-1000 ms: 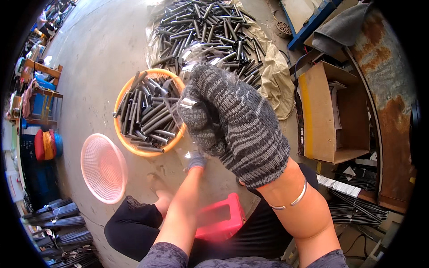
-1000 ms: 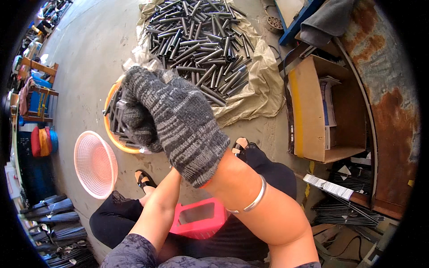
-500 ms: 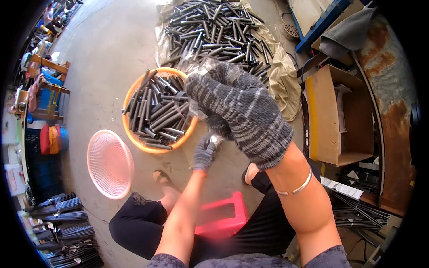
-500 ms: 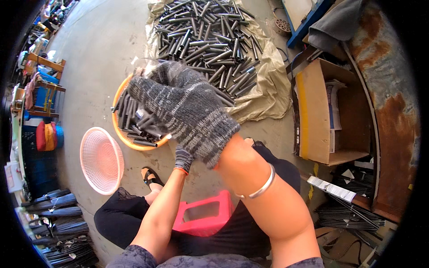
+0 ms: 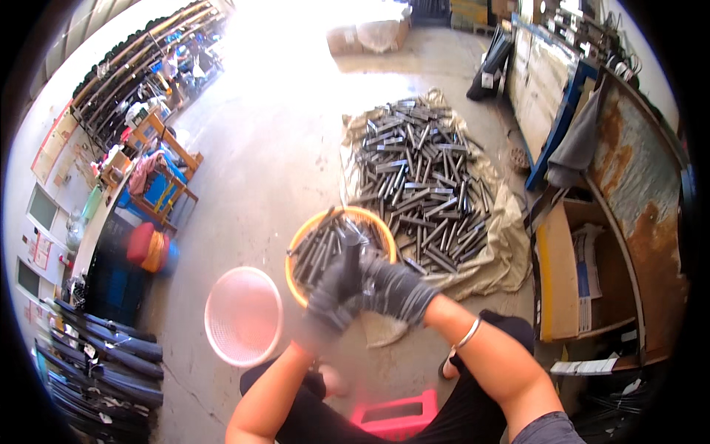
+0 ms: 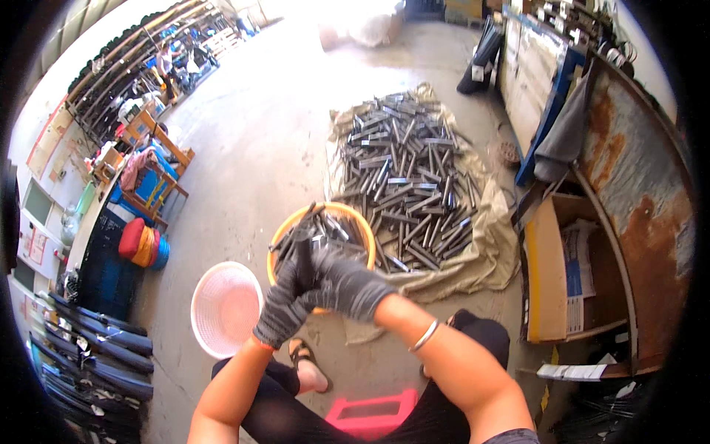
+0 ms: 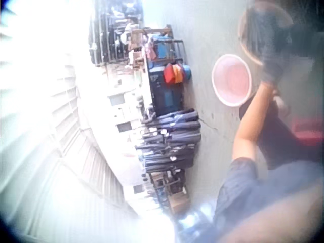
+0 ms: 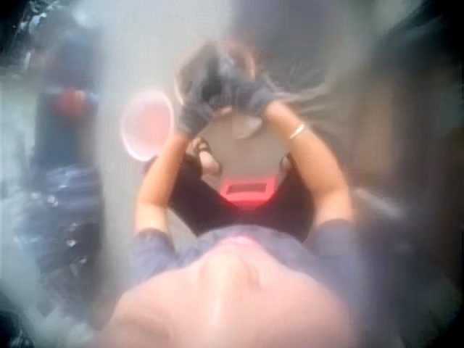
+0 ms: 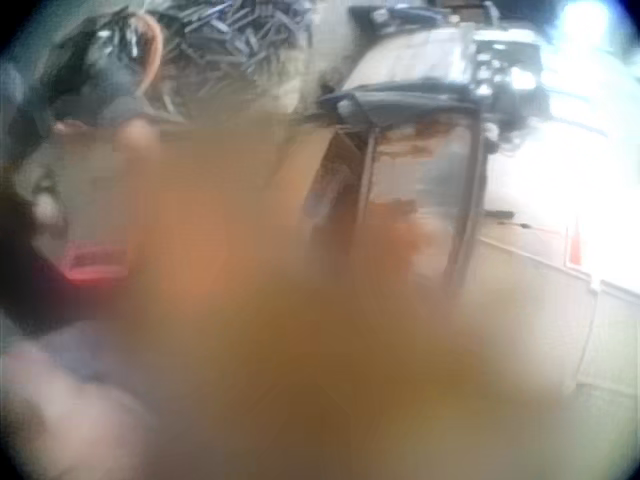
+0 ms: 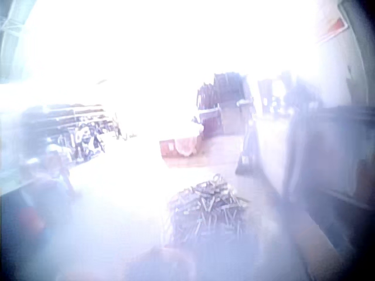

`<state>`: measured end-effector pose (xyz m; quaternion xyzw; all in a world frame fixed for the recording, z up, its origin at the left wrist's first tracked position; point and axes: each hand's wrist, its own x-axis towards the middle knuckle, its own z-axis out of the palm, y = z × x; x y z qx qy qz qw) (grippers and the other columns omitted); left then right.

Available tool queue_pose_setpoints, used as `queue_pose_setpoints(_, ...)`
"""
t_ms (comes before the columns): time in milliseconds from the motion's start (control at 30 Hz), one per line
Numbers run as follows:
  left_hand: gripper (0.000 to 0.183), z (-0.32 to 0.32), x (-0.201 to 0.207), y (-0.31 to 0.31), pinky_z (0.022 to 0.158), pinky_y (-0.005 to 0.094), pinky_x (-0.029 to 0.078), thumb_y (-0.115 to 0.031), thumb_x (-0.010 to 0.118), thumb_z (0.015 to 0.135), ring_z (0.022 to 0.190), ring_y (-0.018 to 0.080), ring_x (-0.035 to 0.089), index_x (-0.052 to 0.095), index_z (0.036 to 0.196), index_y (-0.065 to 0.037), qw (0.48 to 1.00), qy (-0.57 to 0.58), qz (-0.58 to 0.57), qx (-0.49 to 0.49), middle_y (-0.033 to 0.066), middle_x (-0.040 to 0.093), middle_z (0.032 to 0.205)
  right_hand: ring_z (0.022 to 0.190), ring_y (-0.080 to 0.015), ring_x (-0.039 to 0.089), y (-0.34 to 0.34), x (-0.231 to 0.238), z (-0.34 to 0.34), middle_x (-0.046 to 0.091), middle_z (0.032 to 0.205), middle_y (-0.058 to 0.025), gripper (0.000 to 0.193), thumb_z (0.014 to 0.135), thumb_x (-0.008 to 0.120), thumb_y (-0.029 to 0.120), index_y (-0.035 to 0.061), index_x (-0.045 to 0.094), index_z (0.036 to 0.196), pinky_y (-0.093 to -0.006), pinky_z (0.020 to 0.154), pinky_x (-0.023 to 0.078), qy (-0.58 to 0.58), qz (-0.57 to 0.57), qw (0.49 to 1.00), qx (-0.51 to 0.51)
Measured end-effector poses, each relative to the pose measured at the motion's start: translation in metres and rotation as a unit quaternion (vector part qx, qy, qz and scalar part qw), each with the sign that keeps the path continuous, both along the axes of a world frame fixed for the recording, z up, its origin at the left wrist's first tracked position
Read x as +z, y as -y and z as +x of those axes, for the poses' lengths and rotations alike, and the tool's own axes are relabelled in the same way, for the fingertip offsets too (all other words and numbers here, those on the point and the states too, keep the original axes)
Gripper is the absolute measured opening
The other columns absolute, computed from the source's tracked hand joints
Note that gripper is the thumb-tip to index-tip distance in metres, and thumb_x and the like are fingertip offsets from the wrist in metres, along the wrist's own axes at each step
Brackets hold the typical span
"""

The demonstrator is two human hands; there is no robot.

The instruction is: The person picks up metal pipes from a large pile on a sheet on the floor and sorts them into plastic baskets while sitting on a stool.

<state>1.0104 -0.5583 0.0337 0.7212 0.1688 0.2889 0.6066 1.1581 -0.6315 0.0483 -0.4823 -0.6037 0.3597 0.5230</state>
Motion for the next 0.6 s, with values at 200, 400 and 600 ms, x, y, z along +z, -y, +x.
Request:
queue_pose_setpoints(200,0.043,-0.031,-0.007,-0.016,0.086,0.0328,0.047,-0.008,0.065,0.080,0.097,0.0211,0.060,0.054,0.121,-0.006,0.952,-0.189,0.240,0.008,0.0120,0.062,0.110,0.084,-0.0388,0.060,-0.004,-0.037,-0.028,0.063,0.089,-0.0209,0.020,0.086,0.058,0.023,0.0064,0.060,0.097,-0.0437,0.073,0.047,0.255,-0.073,0.963,-0.042)
queue_pose_setpoints(400,0.032,-0.024,-0.036,-0.025,0.084,0.0306,0.049,-0.005,0.065,0.083,0.093,0.0187,0.061,0.059,0.114,0.000,0.959,-0.127,0.253,-0.008,0.0110,0.065,0.105,0.082,-0.0365,0.061,-0.011,-0.047,-0.015,0.063,0.090,-0.0183,0.023,0.087,0.057,0.025,0.0115,0.057,0.106,-0.0429,0.069,0.048,0.323,-0.052,0.939,-0.105)
queue_pose_setpoints(600,0.018,-0.034,-0.026,-0.027,0.085,0.0351,0.052,-0.005,0.054,0.087,0.095,0.0222,0.062,0.061,0.103,-0.001,0.983,0.054,-0.174,0.012,0.0133,0.063,0.104,0.073,-0.0297,0.059,-0.019,-0.015,-0.013,0.059,0.080,-0.0104,0.016,0.080,0.059,0.021,0.0115,0.060,0.093,-0.0394,0.061,0.049,0.382,0.101,0.907,-0.147)
